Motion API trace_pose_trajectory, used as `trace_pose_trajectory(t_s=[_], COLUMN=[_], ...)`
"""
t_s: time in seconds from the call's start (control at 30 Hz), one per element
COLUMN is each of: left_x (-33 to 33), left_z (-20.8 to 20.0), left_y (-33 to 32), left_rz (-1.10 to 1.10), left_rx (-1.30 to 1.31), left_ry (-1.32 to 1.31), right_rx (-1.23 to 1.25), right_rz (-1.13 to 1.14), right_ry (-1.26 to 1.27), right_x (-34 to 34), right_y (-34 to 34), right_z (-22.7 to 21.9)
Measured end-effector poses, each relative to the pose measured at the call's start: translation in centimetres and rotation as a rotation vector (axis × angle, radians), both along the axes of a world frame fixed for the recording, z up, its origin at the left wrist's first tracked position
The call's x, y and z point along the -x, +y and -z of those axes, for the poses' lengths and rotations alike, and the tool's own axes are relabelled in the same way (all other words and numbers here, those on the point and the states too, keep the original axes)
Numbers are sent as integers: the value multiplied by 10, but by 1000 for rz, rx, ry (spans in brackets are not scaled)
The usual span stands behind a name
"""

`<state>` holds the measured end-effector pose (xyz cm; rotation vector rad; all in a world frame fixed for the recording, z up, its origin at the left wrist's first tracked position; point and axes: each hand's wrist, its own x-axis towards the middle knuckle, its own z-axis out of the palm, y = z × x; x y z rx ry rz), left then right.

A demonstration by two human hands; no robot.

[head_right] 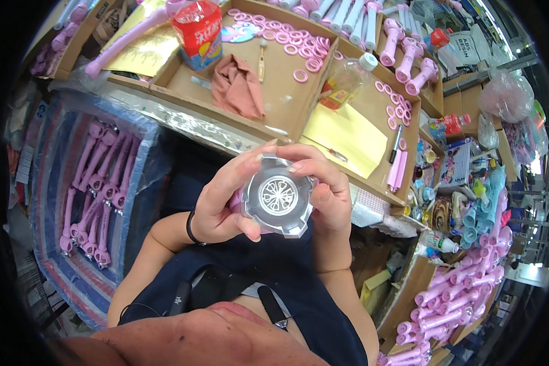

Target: The person assembles pink plastic toy wands by attaching a silver crown piece to the top, wiping the surface with a cloth, and using a small tool to adjust the crown. They handle multiple wands one at a time, placing finished units aside.

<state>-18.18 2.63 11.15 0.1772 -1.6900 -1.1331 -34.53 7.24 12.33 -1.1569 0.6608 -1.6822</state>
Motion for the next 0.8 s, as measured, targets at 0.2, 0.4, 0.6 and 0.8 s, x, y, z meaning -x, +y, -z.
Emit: trace_pose_trajectory(t_s=[0.2,0.4,0.6,0.8], left_x=[4,2,-4,-16], left_z=[2,6,8,6], left_y=[-3,-3,-10,-12], left_rz=[-36,-64,-52,-7], left_rx=[61,7,61,-21], left_ry=[-30,-5,-49,-54], right_rx=[-101,-76,-99,-44], right_rz=[-68,-35,-3,-76], right_ry=[-15,-5,36,-162], right_x=[16,10,1,-16], right_y=[-1,-11,-9,-10], right_z=[10,10,7,27])
